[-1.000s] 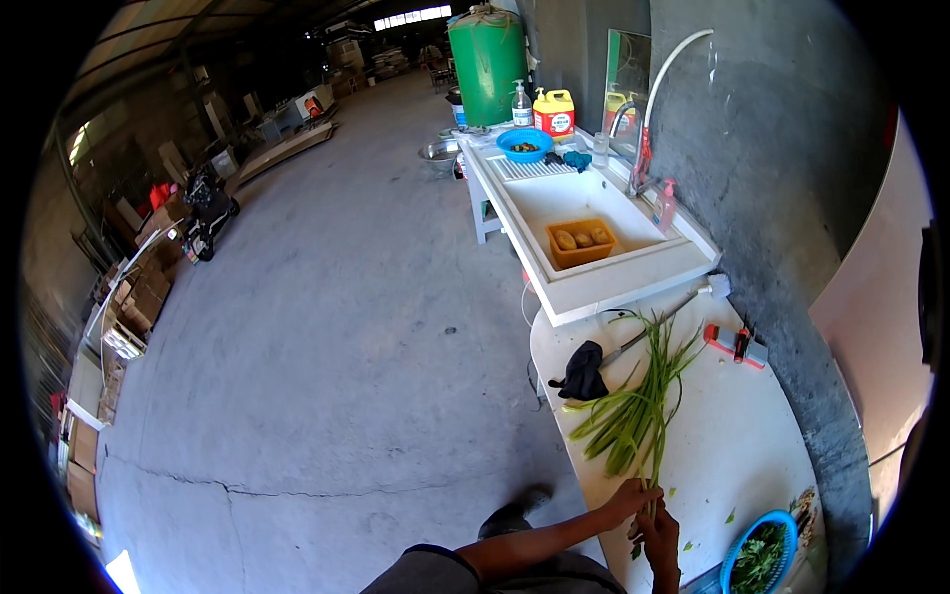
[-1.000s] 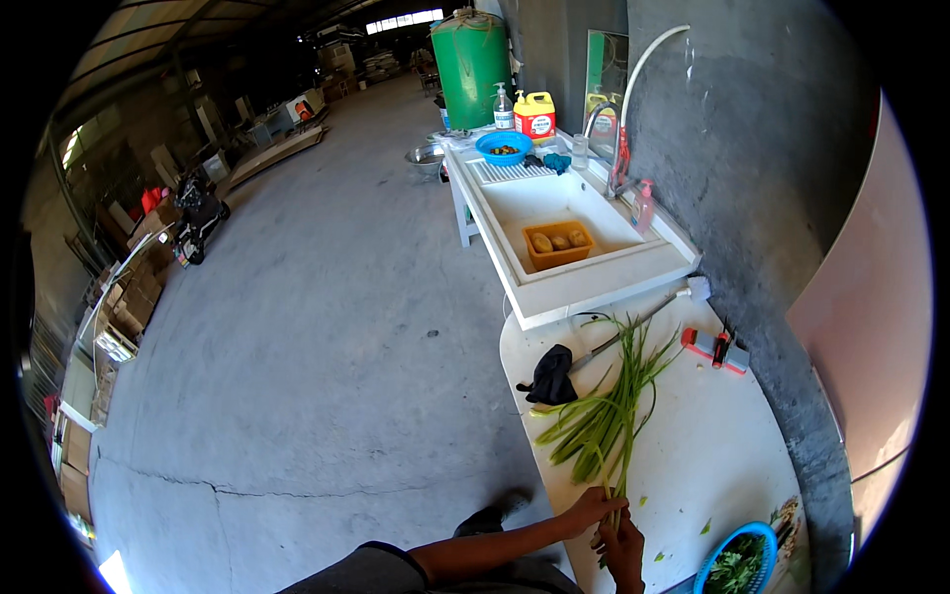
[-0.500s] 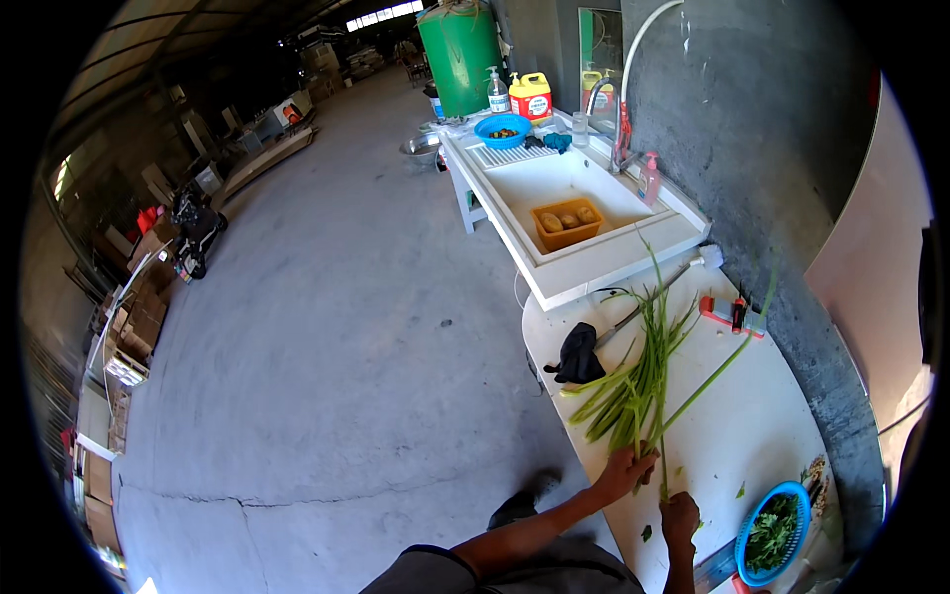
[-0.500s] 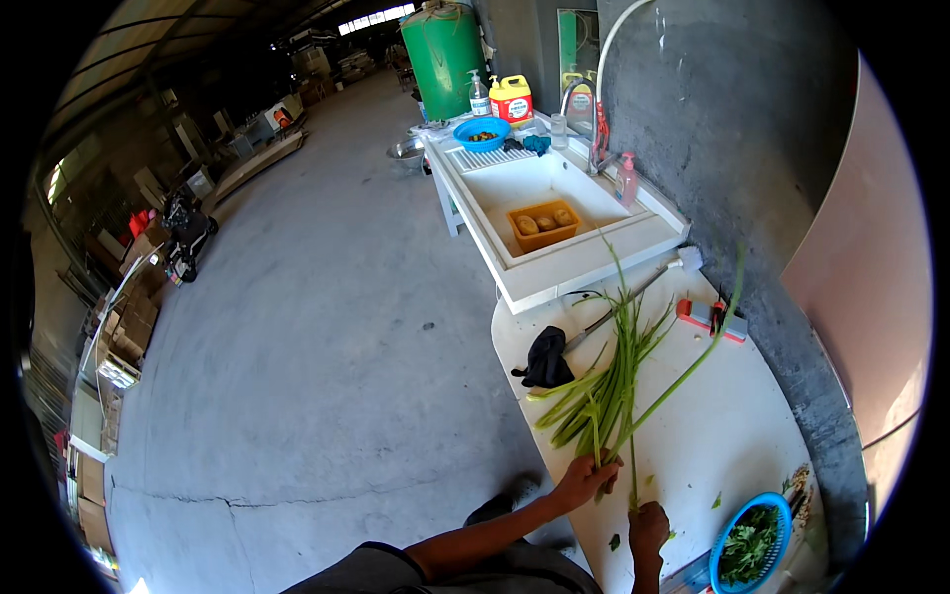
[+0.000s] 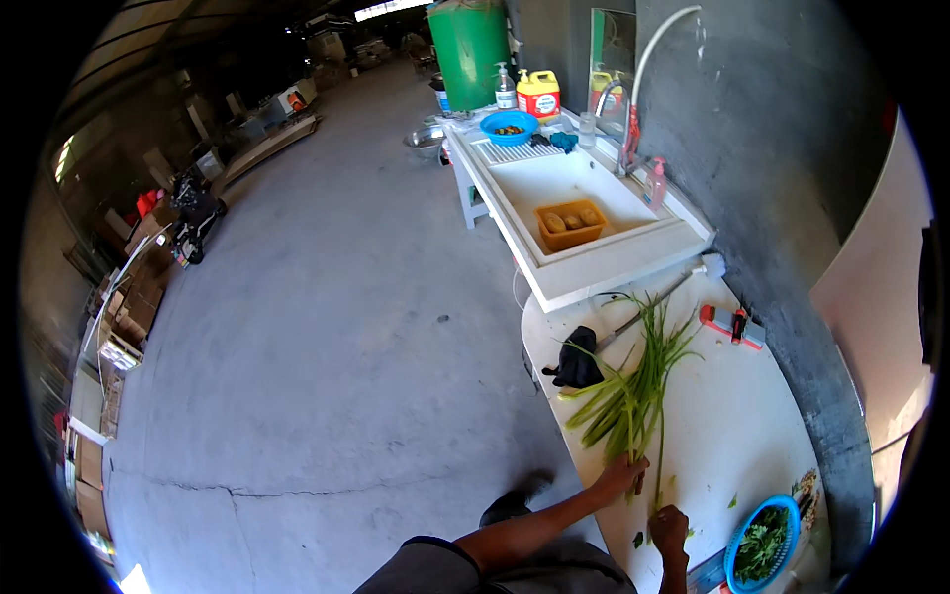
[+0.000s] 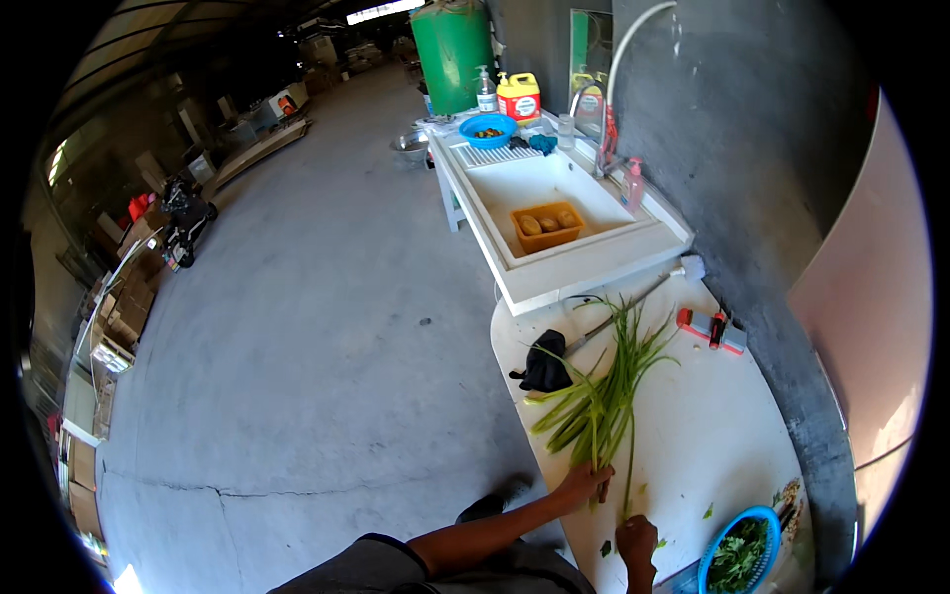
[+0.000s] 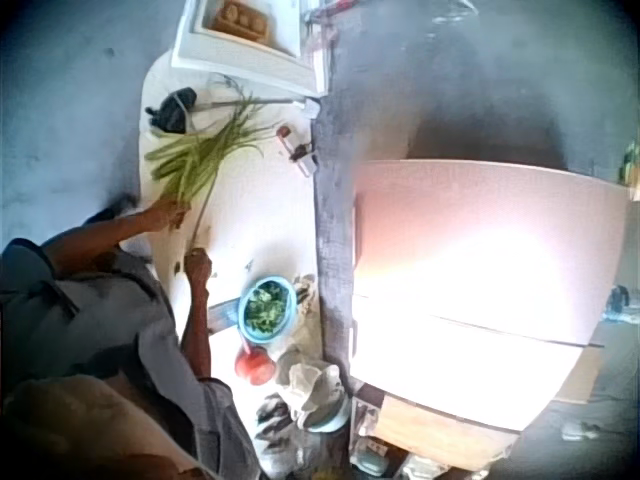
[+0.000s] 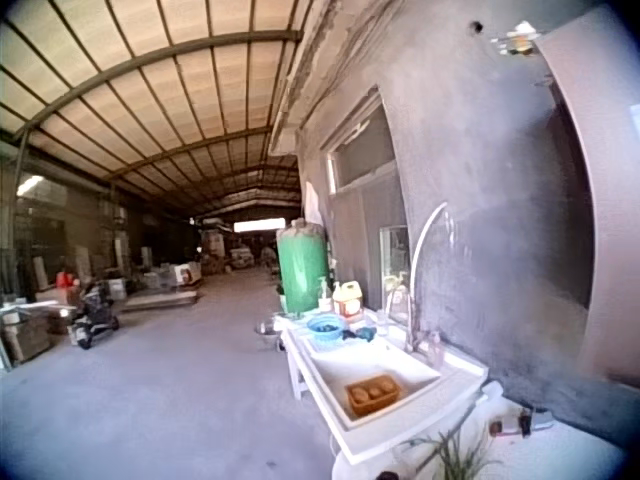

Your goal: The person plucks leaves from celery stalks and places them into a blue colander. They then peel the outer layers off the celery stalks and set them aside on the counter.

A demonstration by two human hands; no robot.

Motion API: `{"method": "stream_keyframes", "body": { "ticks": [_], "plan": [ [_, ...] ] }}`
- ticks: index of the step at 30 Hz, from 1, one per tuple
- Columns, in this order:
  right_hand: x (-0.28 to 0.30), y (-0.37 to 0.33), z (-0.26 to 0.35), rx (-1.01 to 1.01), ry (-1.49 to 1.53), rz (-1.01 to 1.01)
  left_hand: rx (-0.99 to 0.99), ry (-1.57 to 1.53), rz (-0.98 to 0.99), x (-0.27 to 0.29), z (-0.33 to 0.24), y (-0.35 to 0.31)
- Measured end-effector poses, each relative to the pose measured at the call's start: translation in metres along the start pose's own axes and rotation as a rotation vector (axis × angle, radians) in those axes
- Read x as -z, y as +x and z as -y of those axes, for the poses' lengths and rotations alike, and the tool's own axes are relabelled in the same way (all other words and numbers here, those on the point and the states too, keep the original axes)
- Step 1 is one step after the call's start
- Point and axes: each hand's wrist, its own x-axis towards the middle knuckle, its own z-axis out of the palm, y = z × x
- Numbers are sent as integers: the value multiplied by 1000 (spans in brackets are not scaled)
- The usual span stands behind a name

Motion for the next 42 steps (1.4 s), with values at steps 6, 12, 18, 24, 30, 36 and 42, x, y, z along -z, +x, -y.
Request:
{"method": "stream_keyframes", "body": {
  "ticks": [6,12,18,24,30,36,42],
  "plan": [
    [50,26,59,-304,879,311,-12,-243,-35,15,-39,-1],
    [119,29,120,-285,1325,206,-17,-263,144,-10,-93,-24],
    [124,32,125,-231,1271,176,-7,-58,286,-31,-82,-18],
    [92,23,119,-313,1258,145,-134,408,276,-51,-30,-3],
    [97,21,110,-303,1044,177,161,91,415,-59,-21,4],
    [84,24,88,-215,931,181,-122,388,629,-71,-28,18],
    [80,37,77,-345,944,-65,-610,936,316,-51,-23,38]
  ]
}}
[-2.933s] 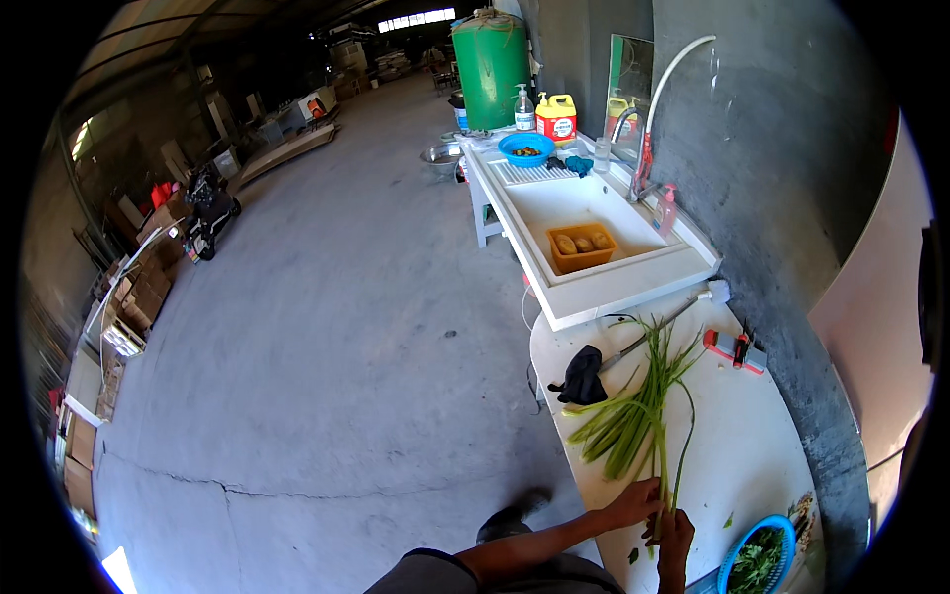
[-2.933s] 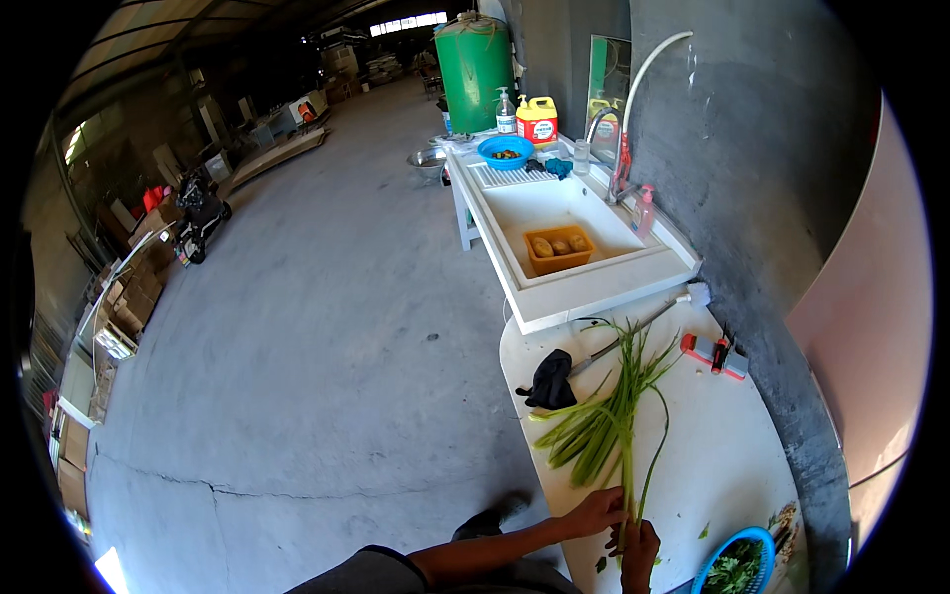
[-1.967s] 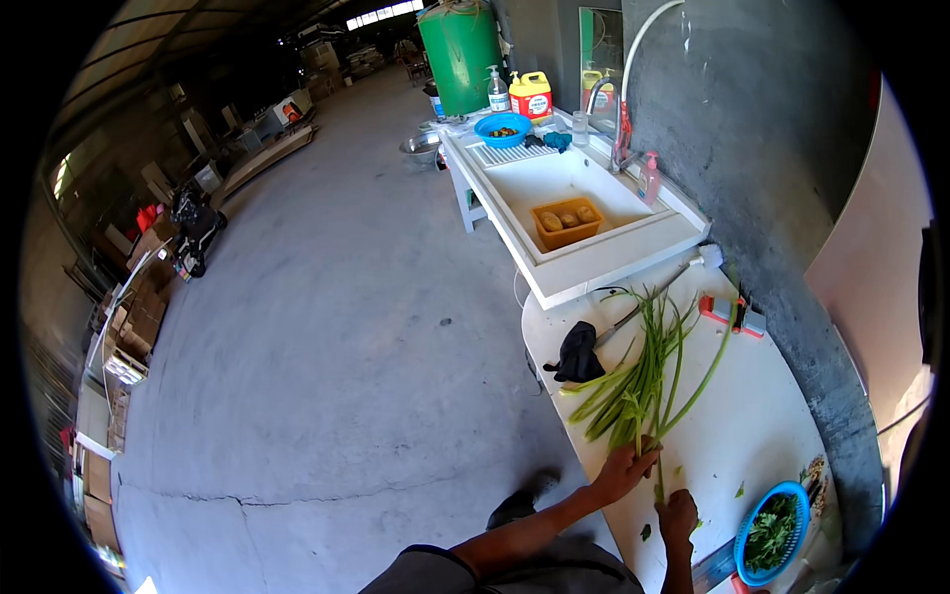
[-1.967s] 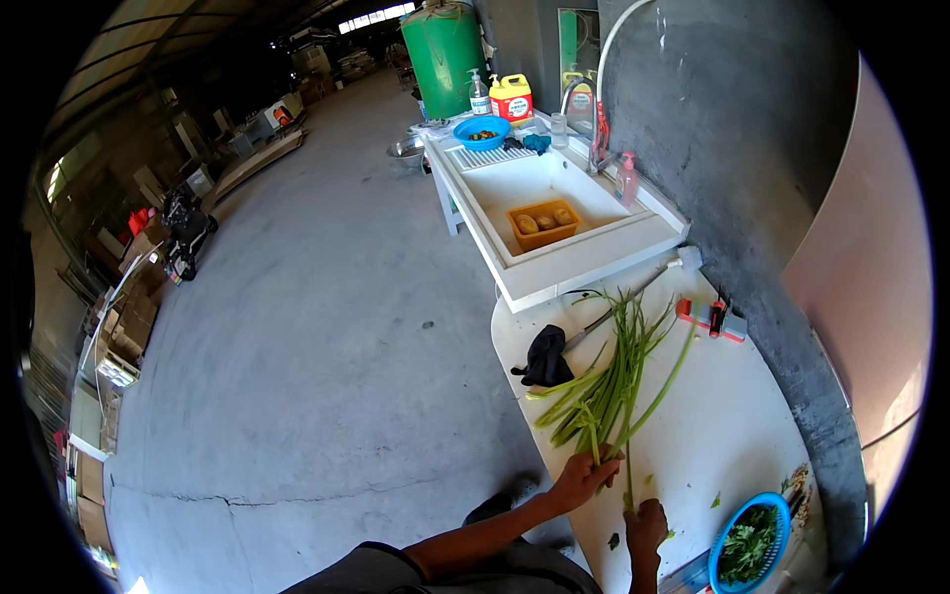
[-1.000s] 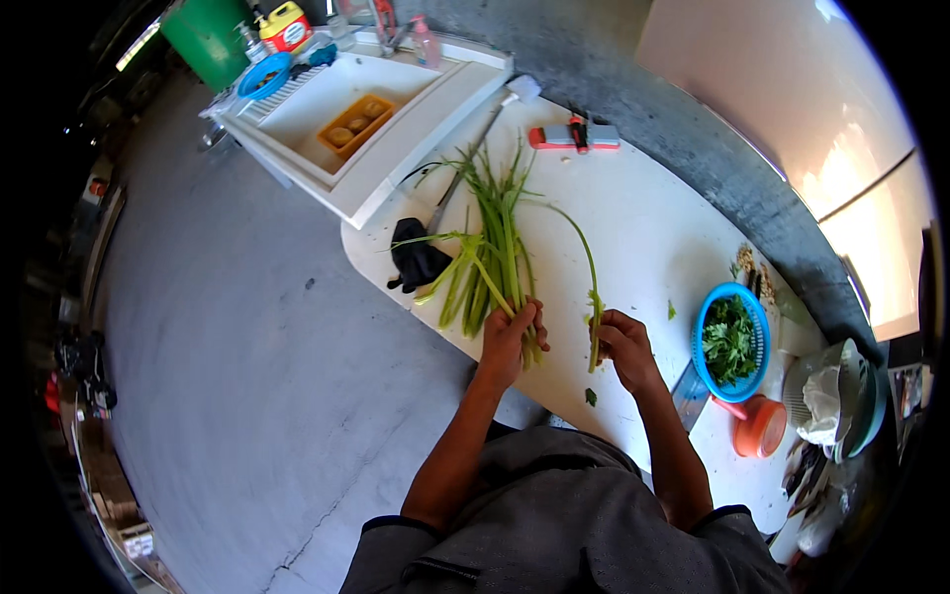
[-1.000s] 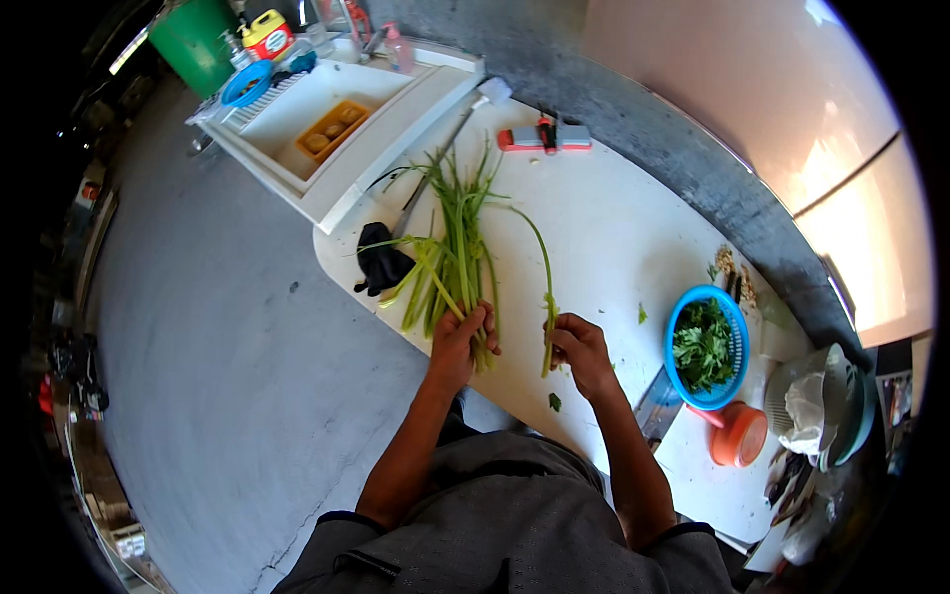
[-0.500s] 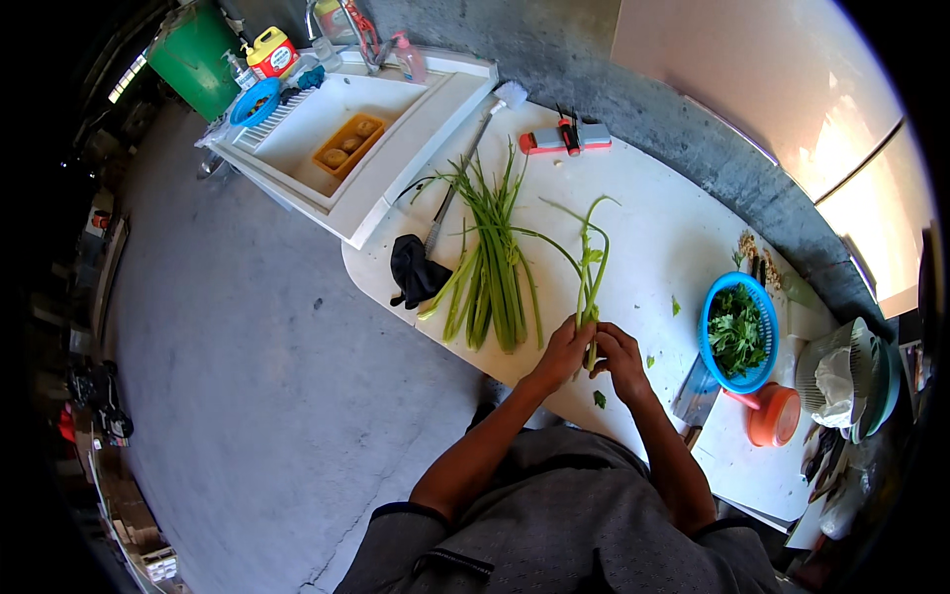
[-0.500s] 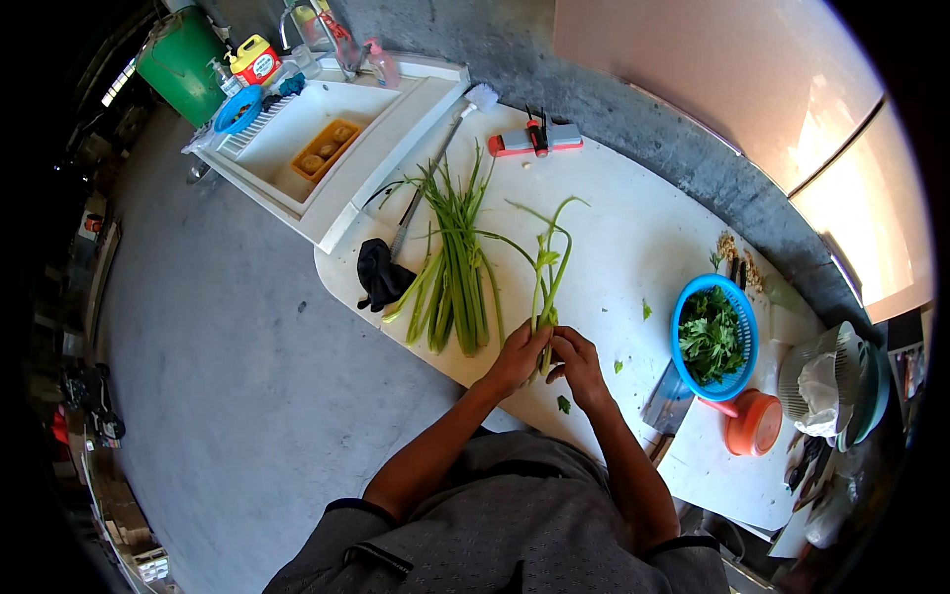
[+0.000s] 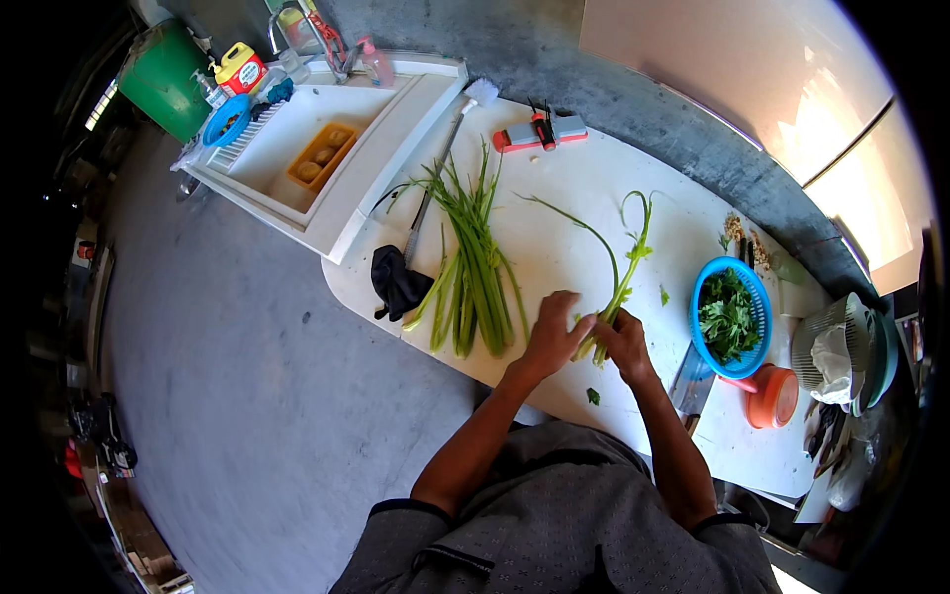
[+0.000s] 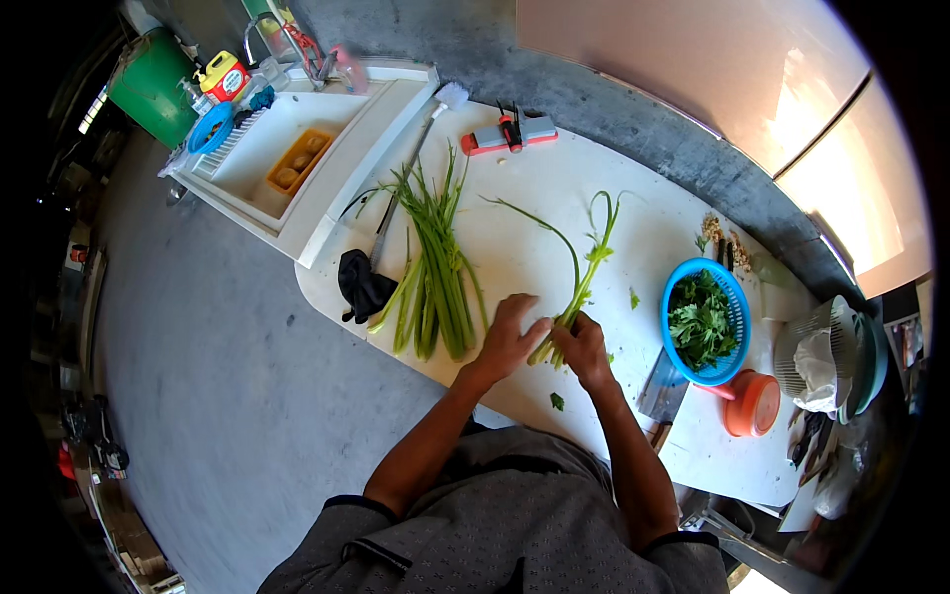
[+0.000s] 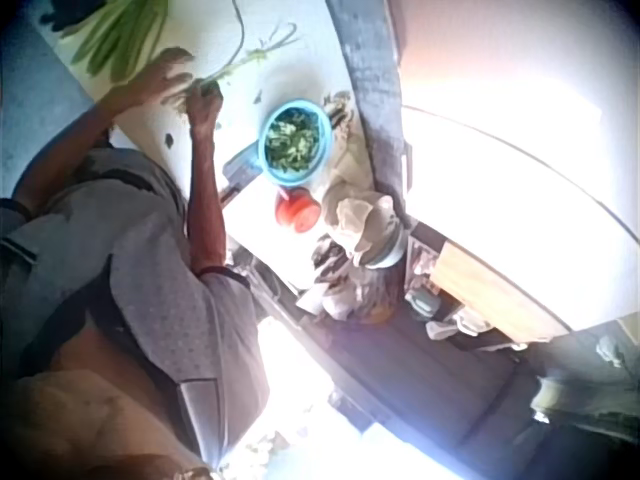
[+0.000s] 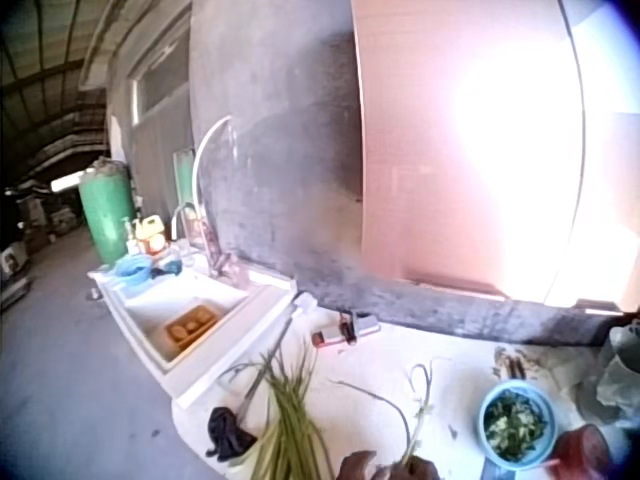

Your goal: The person plucks leaves from celery stalks and places them into a blue colander. They then peel the outer layers off the celery stalks and set them aside on the counter.

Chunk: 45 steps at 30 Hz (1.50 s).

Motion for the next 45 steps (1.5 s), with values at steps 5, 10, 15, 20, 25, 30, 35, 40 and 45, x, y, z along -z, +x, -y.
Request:
{"method": "stream_keyframes", "body": {
  "ticks": [5,10,15,20,25,30,35,40,45],
  "plan": [
    [29,34,-64,-114,-552,29,456,375,181,29,25,-4],
    [26,15,-46,106,-673,-96,441,464,145,18,49,-3],
    [19,-5,-29,283,-708,-123,376,471,98,19,34,7],
    [5,-11,-20,339,-575,-65,101,259,175,7,36,18],
    [7,-20,-11,326,-642,-67,-137,122,348,-27,30,14],
    [15,-27,-9,250,-555,-17,-72,130,-130,12,38,9],
    [0,-33,0,150,-372,109,435,423,-150,94,37,-12],
    [-32,-18,4,167,-382,280,594,471,2,101,54,-32],
    [-61,-7,18,231,-354,373,724,-131,53,117,59,-27]
  ]
}}
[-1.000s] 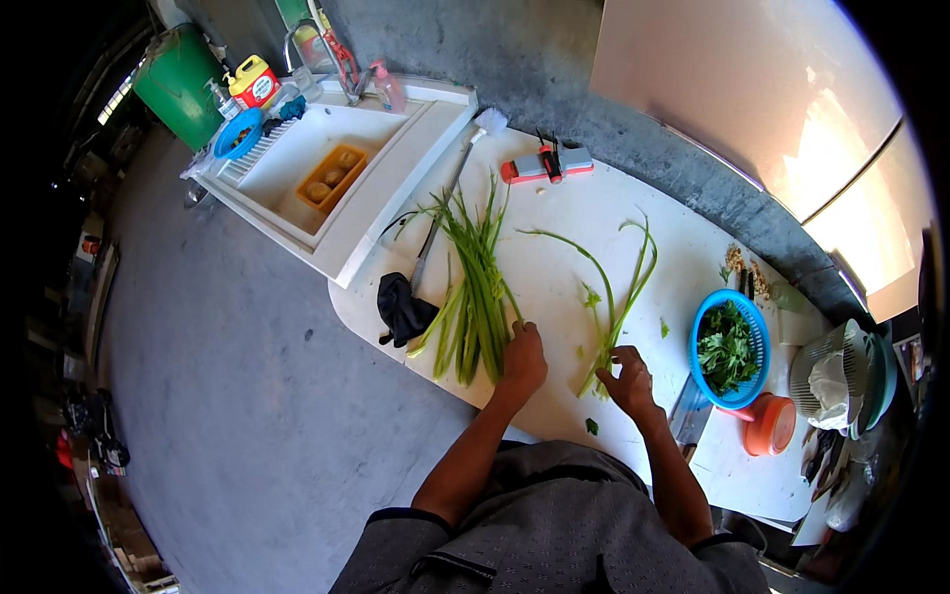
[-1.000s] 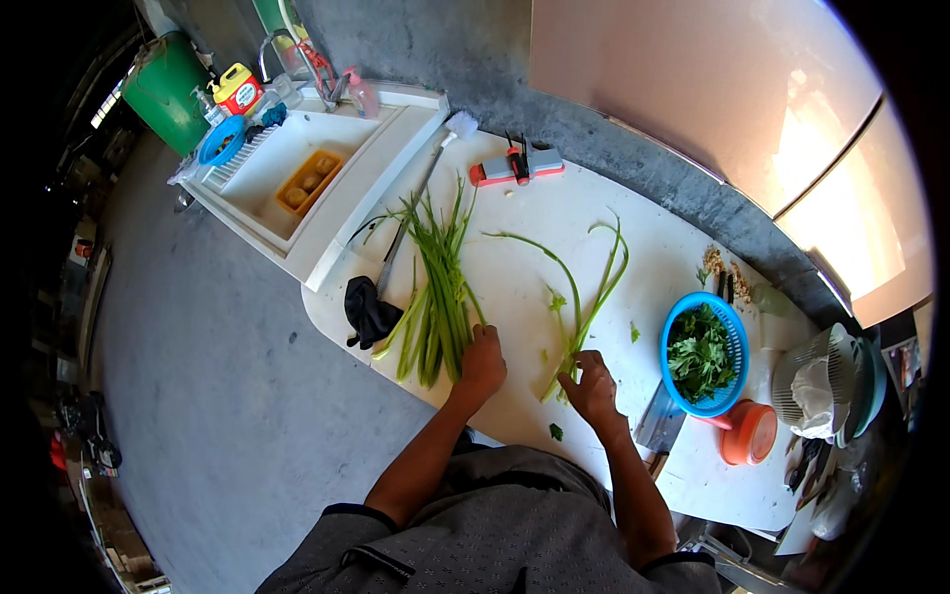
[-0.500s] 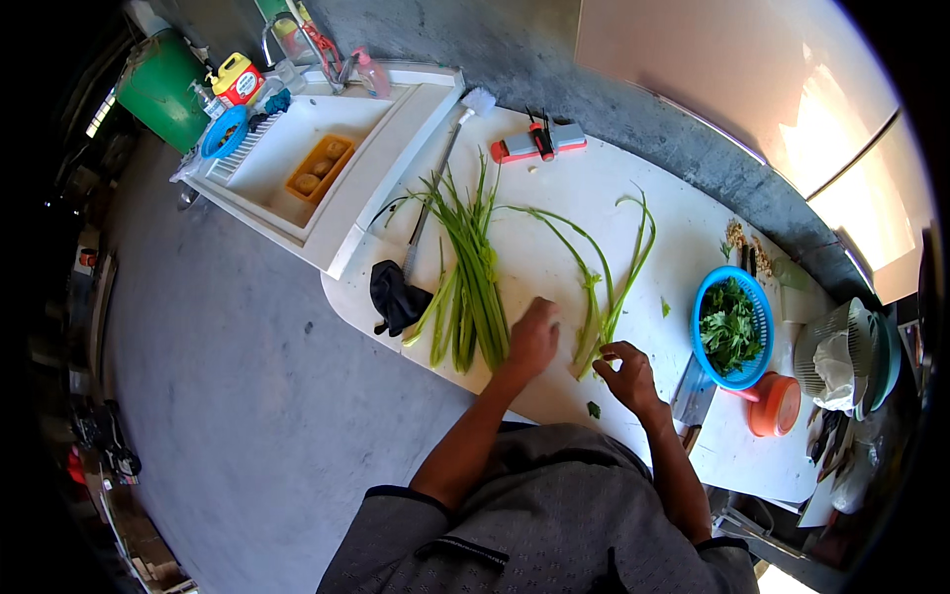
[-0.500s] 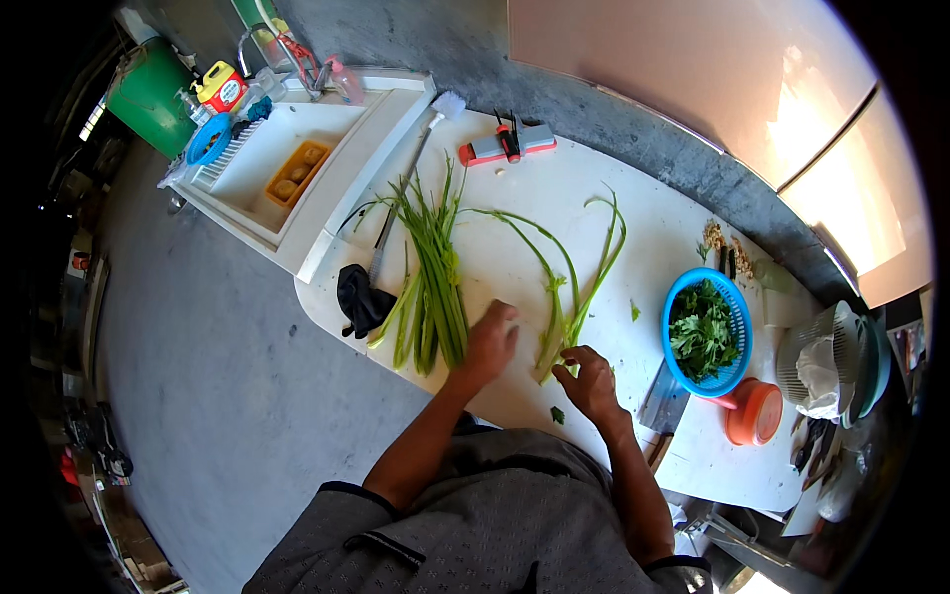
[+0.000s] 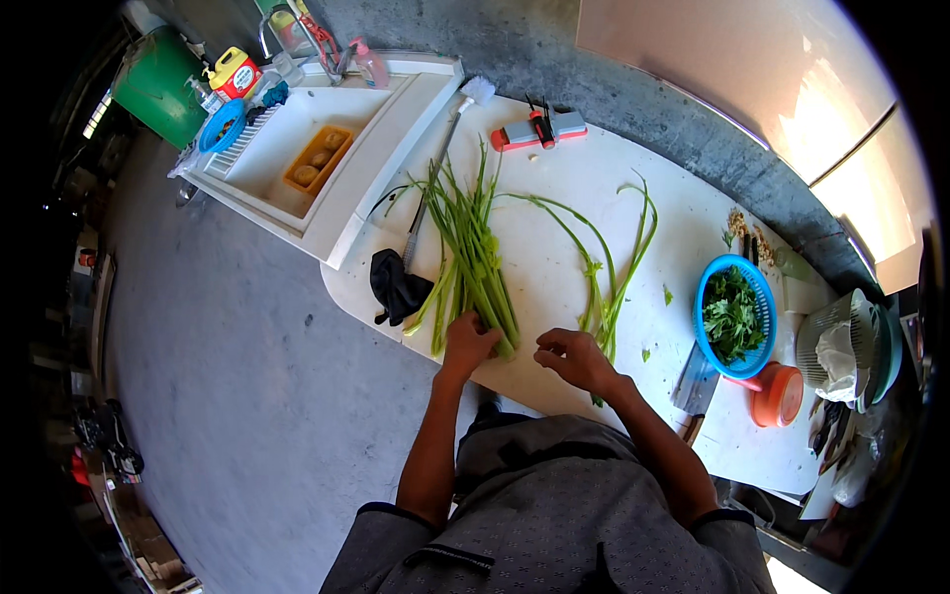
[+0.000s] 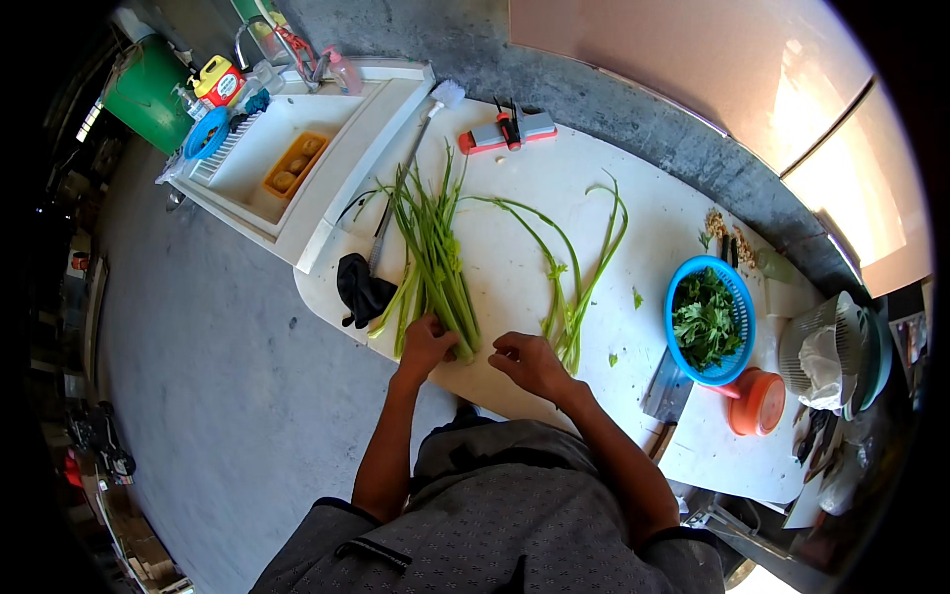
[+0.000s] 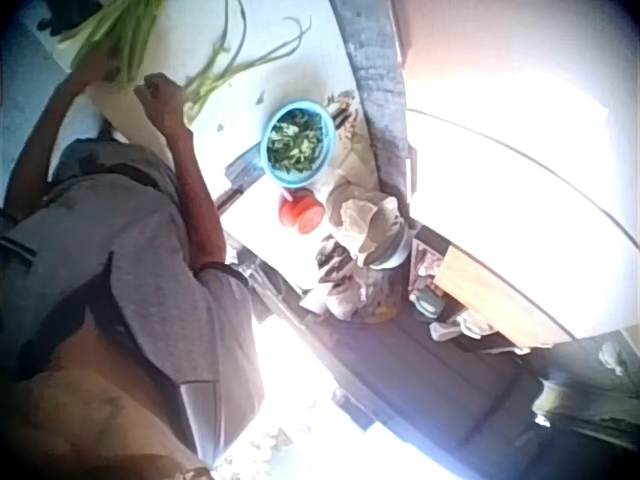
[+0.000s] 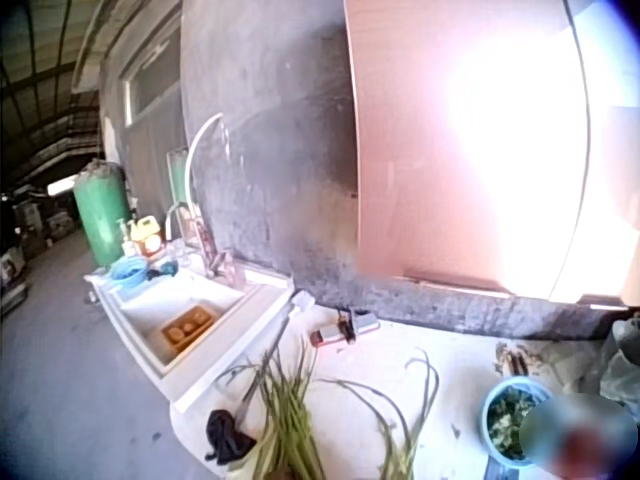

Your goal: The person plucks leaves from celery stalks and places them into a blue colander. They then peel the outer layers off the celery stalks and set them aside on the counter.

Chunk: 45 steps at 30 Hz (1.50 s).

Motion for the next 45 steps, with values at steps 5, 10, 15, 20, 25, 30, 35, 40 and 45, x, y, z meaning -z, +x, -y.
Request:
{"method": "stream_keyframes", "body": {
  "ticks": [5,10,15,20,25,30,35,40,45],
  "plan": [
    [7,-4,60,-116,233,90,-103,-583,119,10,-34,-36],
    [9,-10,64,-55,224,-35,-258,-653,193,-2,-54,-57],
    [24,-17,76,125,-73,-165,-266,-692,210,-17,-74,-65],
    [23,-21,66,160,-72,-374,-255,-766,198,-36,-80,-61],
    [27,-19,52,-5,159,-448,-315,-858,128,-67,-77,-64],
    [33,-19,49,-96,465,-499,-359,-870,67,-77,-75,-70],
    [69,-12,-10,-184,620,-712,-410,-983,-19,-56,-74,-70],
    [100,-22,-35,-286,-3,-450,-428,-909,14,-48,-69,-64],
    [88,-37,-4,107,-524,-608,-424,-813,2,-57,-77,-61]
  ]
}}
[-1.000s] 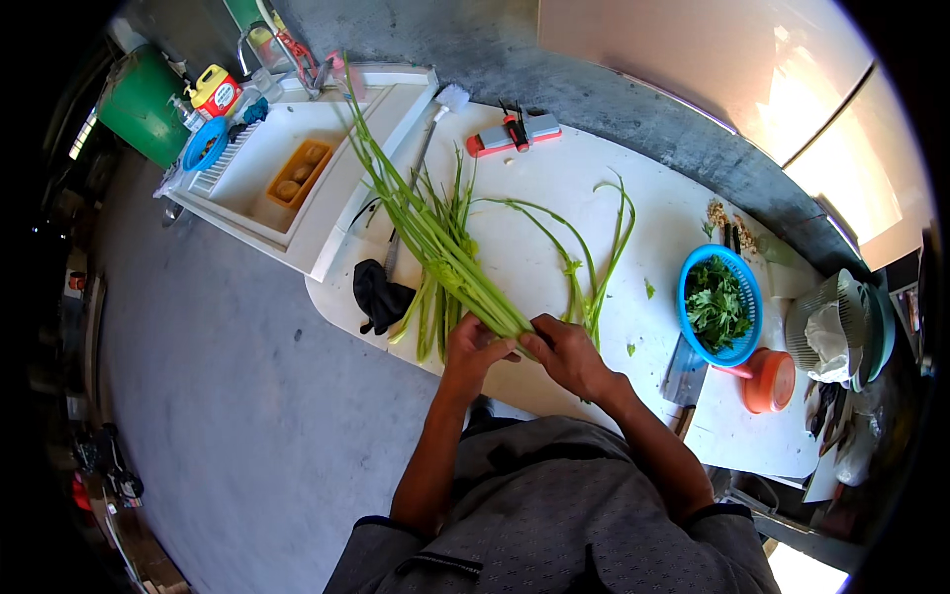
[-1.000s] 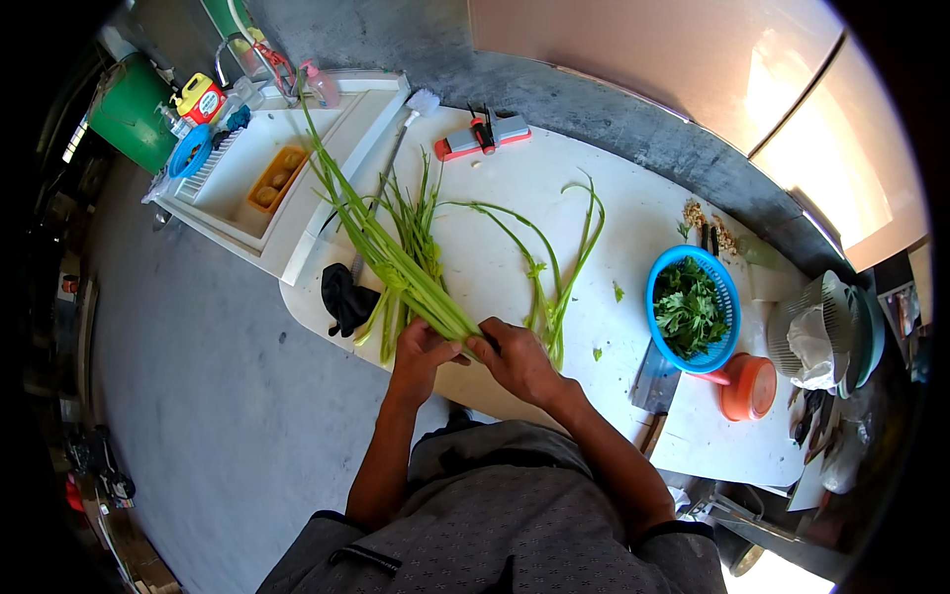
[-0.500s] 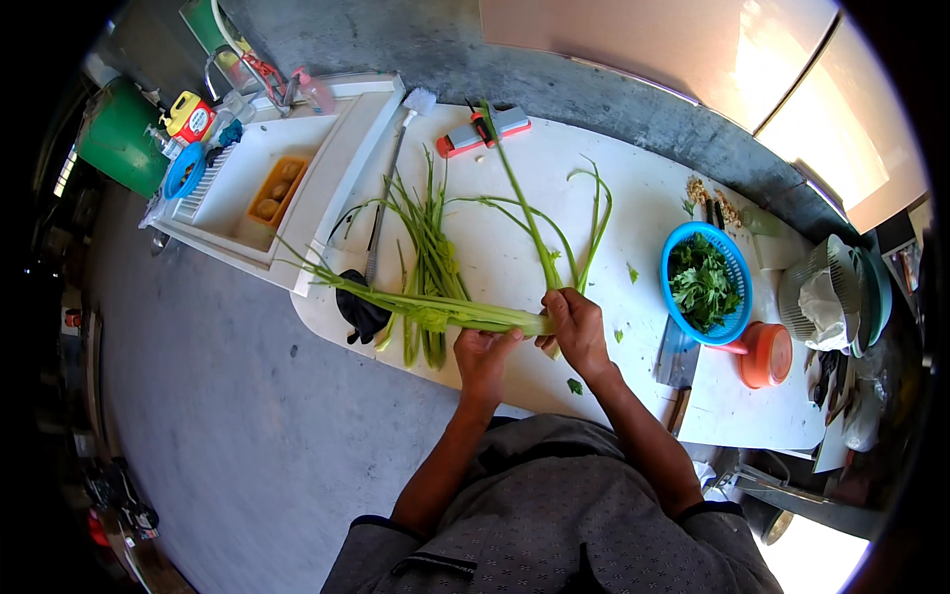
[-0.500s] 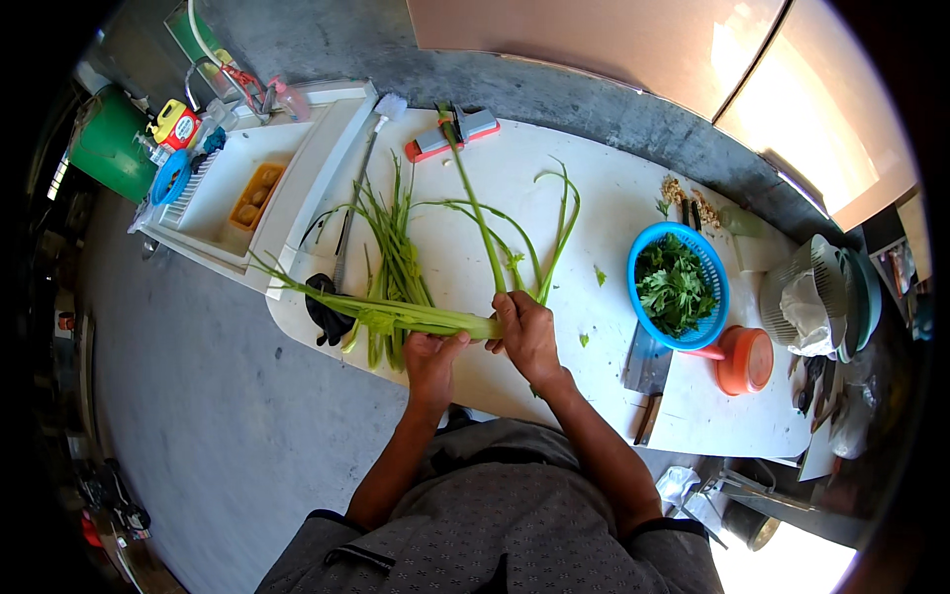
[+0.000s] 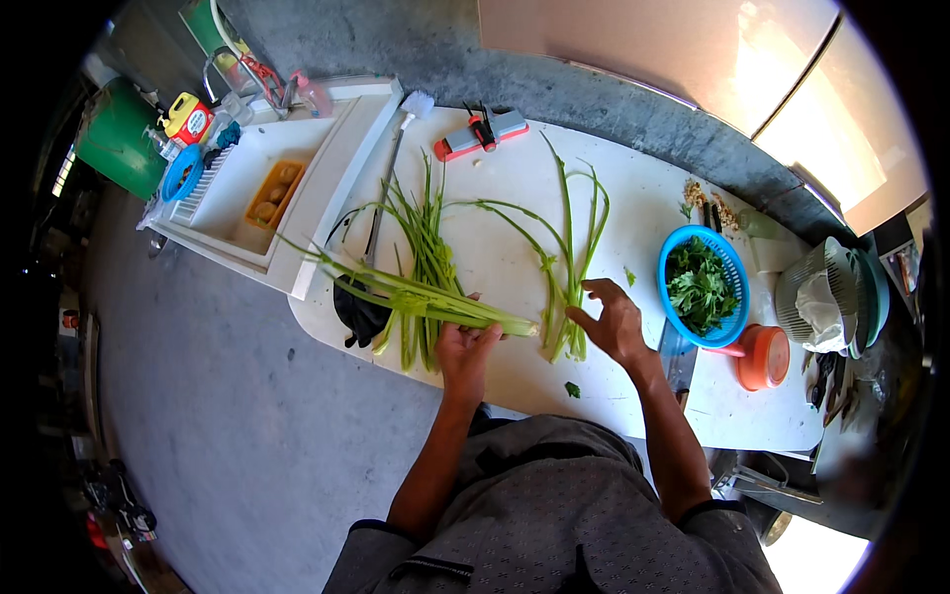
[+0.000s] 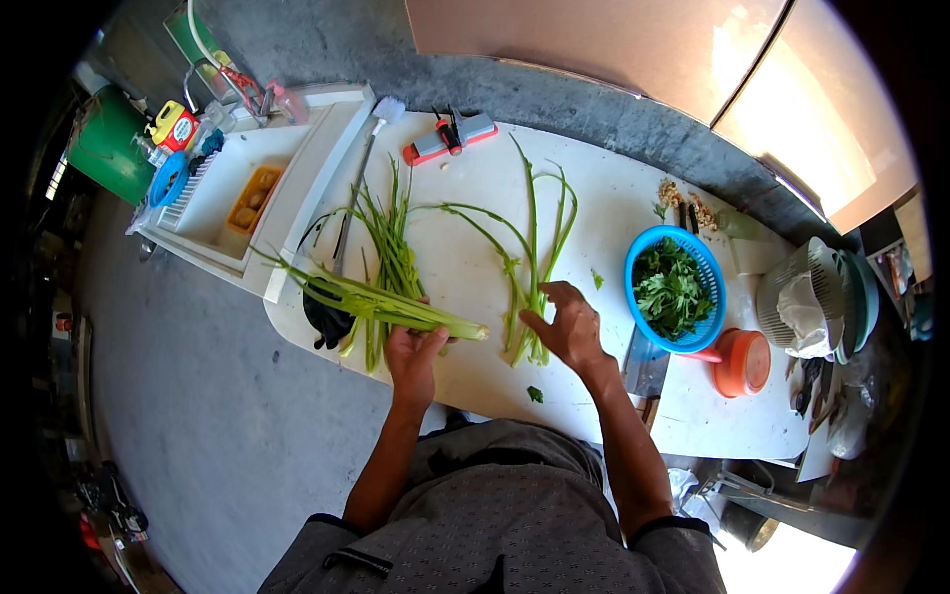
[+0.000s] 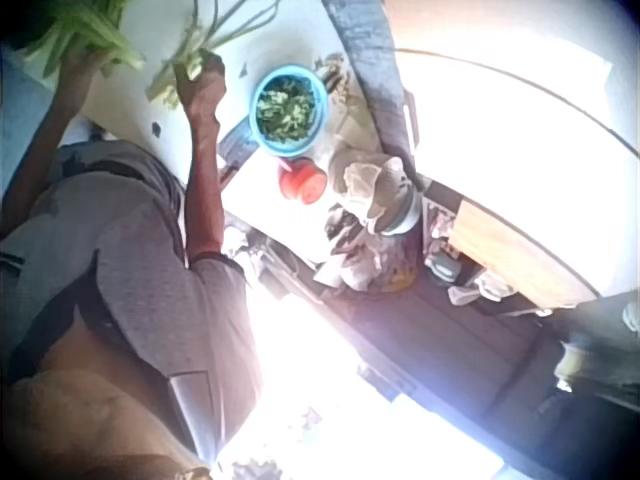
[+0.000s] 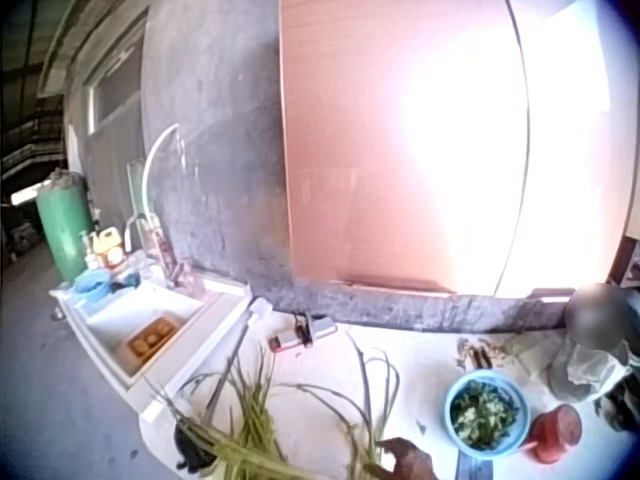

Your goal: The person plucks leaves from celery stalks and places them into a blue colander. They then peel the outer layers off the celery stalks and set them aside on the counter.

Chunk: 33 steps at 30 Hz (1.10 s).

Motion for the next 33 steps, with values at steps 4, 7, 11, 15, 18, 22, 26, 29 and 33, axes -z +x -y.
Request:
{"method": "stream_keyframes", "body": {
  "ticks": [4,7,11,15,18,22,26,29,33],
  "plan": [
    [19,-3,74,110,315,257,51,55,3,-15,12,-1],
    [3,-3,74,162,253,248,-68,109,88,-20,17,2],
    [6,-6,70,140,444,330,153,-27,234,-11,14,13],
    [7,-9,67,-116,733,395,290,-136,297,-18,6,15],
    [6,-7,65,-128,754,312,271,-121,265,-23,9,14],
    [4,-3,66,-399,766,324,257,-136,172,-34,19,13],
    [-8,-3,57,-500,848,315,230,-145,108,-40,22,12],
    [-14,-3,53,-520,854,256,202,-108,81,-39,30,13],
    [-28,3,25,-642,871,93,170,20,57,-42,36,6]
  ]
}}
